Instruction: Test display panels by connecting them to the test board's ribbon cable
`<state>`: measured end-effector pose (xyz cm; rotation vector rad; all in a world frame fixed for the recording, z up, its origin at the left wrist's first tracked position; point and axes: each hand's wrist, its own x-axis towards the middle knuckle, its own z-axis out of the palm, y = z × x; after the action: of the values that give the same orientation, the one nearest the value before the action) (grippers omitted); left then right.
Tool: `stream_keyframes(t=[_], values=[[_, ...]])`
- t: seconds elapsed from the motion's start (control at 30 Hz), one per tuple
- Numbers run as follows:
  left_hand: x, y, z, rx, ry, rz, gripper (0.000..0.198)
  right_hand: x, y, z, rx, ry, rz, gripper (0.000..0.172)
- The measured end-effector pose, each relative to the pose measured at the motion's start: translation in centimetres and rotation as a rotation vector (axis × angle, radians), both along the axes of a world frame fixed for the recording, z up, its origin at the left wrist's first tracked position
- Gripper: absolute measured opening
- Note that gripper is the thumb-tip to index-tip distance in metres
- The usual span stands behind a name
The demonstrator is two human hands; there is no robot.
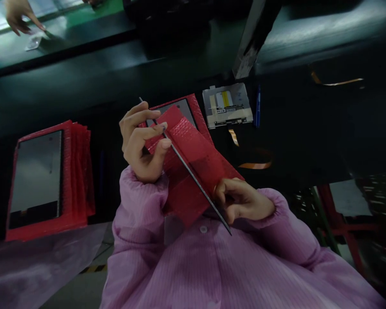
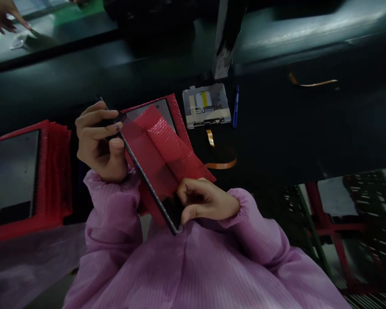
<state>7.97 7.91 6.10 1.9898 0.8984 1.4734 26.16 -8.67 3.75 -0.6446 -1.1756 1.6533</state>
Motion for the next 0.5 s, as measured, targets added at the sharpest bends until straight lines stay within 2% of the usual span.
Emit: stream_keyframes(t=[0.23, 0.33, 0.4, 0.5], values=[[-0.5, 0.0, -0.5, -0.125, -0.011, -0.008, 0.046, -0.8, 0.1, 0.3, -0.091, 0.028, -0.206, 0.022], [-0.7, 0.0, -0.6, -0.091, 0.019, -0.064, 0.043, -1.4, 0.6, 0.9, -0.106, -0.026, -0.288, 0.012], [-0.7, 0.0, -0.6, -0.055, 0.03, -0.068, 0.043, -1.8, 1.1, 1.3, -0.112, -0.076, -0.336, 0.015], [-0.5, 0.0, -0.4, 0.0, 0.036, -0.005, 0.046, -2.1, 1.9, 1.7, -0.168, -0.112, -0.467, 0.02]])
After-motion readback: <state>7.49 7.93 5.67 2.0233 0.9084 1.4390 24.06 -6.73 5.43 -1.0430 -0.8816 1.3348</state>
